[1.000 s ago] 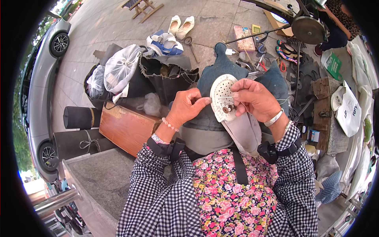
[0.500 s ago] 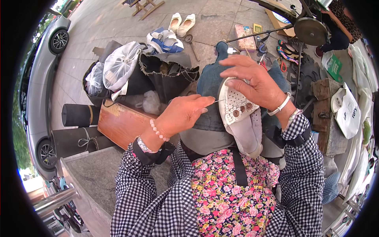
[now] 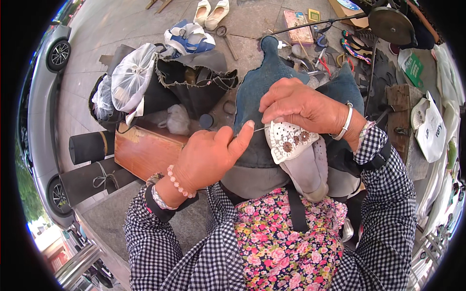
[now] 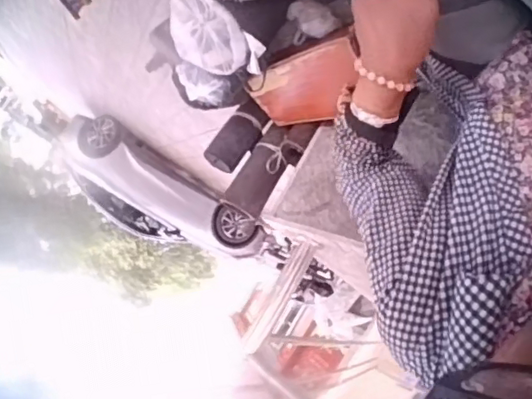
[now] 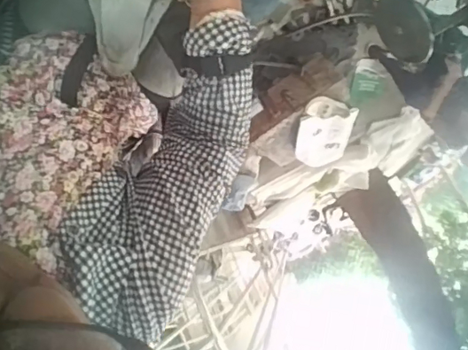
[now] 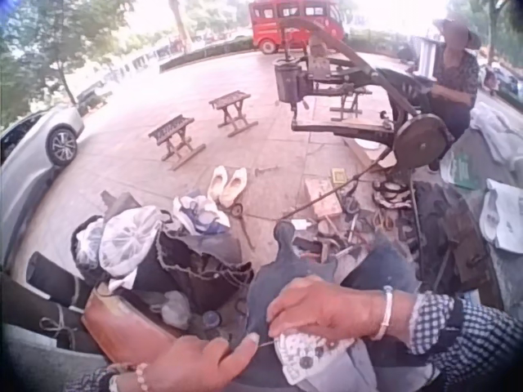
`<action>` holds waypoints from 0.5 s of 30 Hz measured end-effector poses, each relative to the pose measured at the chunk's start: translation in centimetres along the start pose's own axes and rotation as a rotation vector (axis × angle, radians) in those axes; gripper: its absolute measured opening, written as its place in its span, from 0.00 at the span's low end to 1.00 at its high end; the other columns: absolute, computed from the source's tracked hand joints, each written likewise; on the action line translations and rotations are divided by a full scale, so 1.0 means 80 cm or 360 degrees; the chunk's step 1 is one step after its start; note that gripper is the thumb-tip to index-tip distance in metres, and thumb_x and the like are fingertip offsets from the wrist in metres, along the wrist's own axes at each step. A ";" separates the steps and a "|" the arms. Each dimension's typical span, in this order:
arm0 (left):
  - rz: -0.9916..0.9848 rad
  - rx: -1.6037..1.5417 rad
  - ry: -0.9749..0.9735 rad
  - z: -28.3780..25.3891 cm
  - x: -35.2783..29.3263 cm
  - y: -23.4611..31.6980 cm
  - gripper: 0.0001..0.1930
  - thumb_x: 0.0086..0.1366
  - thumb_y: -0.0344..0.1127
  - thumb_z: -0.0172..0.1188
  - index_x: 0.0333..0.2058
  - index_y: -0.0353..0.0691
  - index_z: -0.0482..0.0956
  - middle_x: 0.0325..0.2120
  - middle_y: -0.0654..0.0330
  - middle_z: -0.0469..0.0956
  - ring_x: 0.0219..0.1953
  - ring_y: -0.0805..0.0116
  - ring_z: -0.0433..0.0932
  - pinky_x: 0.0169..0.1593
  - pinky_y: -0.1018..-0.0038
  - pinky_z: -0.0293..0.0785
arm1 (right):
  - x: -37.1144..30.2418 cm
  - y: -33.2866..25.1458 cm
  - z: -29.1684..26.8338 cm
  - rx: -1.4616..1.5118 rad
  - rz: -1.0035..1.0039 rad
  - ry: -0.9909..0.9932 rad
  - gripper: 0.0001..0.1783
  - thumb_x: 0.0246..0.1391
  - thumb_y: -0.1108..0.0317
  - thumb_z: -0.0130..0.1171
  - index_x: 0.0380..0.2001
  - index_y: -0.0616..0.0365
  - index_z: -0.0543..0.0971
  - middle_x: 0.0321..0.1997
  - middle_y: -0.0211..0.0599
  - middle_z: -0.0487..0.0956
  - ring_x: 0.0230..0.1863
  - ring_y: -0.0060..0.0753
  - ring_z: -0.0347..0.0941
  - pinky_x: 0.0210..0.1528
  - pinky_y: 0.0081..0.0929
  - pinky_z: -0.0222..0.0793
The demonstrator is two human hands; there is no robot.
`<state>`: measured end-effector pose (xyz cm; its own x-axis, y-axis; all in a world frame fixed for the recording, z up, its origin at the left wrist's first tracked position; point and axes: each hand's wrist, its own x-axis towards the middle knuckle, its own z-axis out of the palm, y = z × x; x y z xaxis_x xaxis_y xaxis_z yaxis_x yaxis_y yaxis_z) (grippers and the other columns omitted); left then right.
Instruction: Sewing a white shoe upper with a needle and thread.
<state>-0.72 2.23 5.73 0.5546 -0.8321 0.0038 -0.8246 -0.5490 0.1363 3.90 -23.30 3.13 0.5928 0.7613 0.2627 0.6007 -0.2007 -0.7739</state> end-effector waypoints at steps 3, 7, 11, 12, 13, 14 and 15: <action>0.0077 0.0066 -0.0023 -0.005 -0.005 -0.001 0.28 0.51 0.28 0.53 0.54 0.40 0.66 0.22 0.61 0.67 0.18 0.68 0.72 0.20 0.75 0.67 | -0.001 -0.003 0.000 0.0070 0.0029 0.0005 0.07 0.48 0.74 0.56 0.32 0.50 0.78 0.38 0.27 0.76 0.45 0.35 0.68 0.49 0.35 0.57; -0.0084 -0.1216 0.0346 0.021 -0.012 0.002 0.21 0.60 0.25 0.48 0.53 0.39 0.68 0.20 0.61 0.69 0.16 0.73 0.69 0.19 0.78 0.65 | -0.003 -0.010 0.004 0.0053 0.0056 -0.0007 0.07 0.48 0.71 0.58 0.33 0.52 0.79 0.40 0.29 0.76 0.46 0.38 0.67 0.51 0.35 0.57; -0.0943 -0.2986 -0.1037 -0.005 -0.045 -0.035 0.18 0.65 0.26 0.44 0.53 0.38 0.69 0.17 0.64 0.69 0.15 0.79 0.65 0.19 0.81 0.62 | -0.019 -0.007 -0.007 0.0035 0.0105 0.0025 0.07 0.47 0.70 0.59 0.32 0.51 0.78 0.40 0.29 0.75 0.46 0.39 0.66 0.51 0.36 0.57; -0.1144 -0.3069 -0.0944 0.007 -0.065 -0.036 0.17 0.65 0.27 0.44 0.53 0.37 0.68 0.16 0.66 0.67 0.15 0.81 0.64 0.19 0.82 0.61 | -0.023 -0.003 -0.010 0.0022 0.0154 0.0056 0.07 0.46 0.70 0.59 0.32 0.51 0.78 0.40 0.29 0.75 0.46 0.39 0.66 0.51 0.36 0.57; -0.1343 -0.3139 -0.0840 0.009 -0.080 -0.028 0.17 0.66 0.29 0.45 0.53 0.36 0.68 0.15 0.69 0.65 0.15 0.83 0.63 0.19 0.84 0.59 | -0.021 -0.010 -0.014 -0.0020 0.0180 0.0013 0.07 0.47 0.71 0.59 0.32 0.51 0.78 0.39 0.30 0.75 0.47 0.39 0.66 0.52 0.35 0.56; -0.1337 -0.3131 -0.0835 0.017 -0.085 -0.024 0.17 0.66 0.29 0.45 0.53 0.36 0.68 0.15 0.69 0.65 0.15 0.83 0.63 0.19 0.84 0.59 | -0.018 -0.010 -0.013 -0.0028 0.0174 0.0017 0.07 0.47 0.71 0.59 0.32 0.51 0.78 0.39 0.30 0.75 0.47 0.39 0.66 0.52 0.35 0.56; -0.1175 -0.2978 -0.0752 0.024 -0.088 -0.019 0.17 0.66 0.30 0.46 0.53 0.35 0.67 0.16 0.67 0.65 0.16 0.81 0.63 0.20 0.83 0.60 | -0.016 -0.010 -0.010 -0.0026 0.0161 0.0000 0.07 0.47 0.71 0.58 0.33 0.52 0.77 0.40 0.30 0.74 0.47 0.39 0.66 0.52 0.35 0.56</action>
<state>-3.57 8.81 3.60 0.3389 -0.6597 -0.6708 0.7476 -0.2440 0.6177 3.11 -24.63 3.87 0.6507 0.7368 0.1839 0.5467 -0.2865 -0.7868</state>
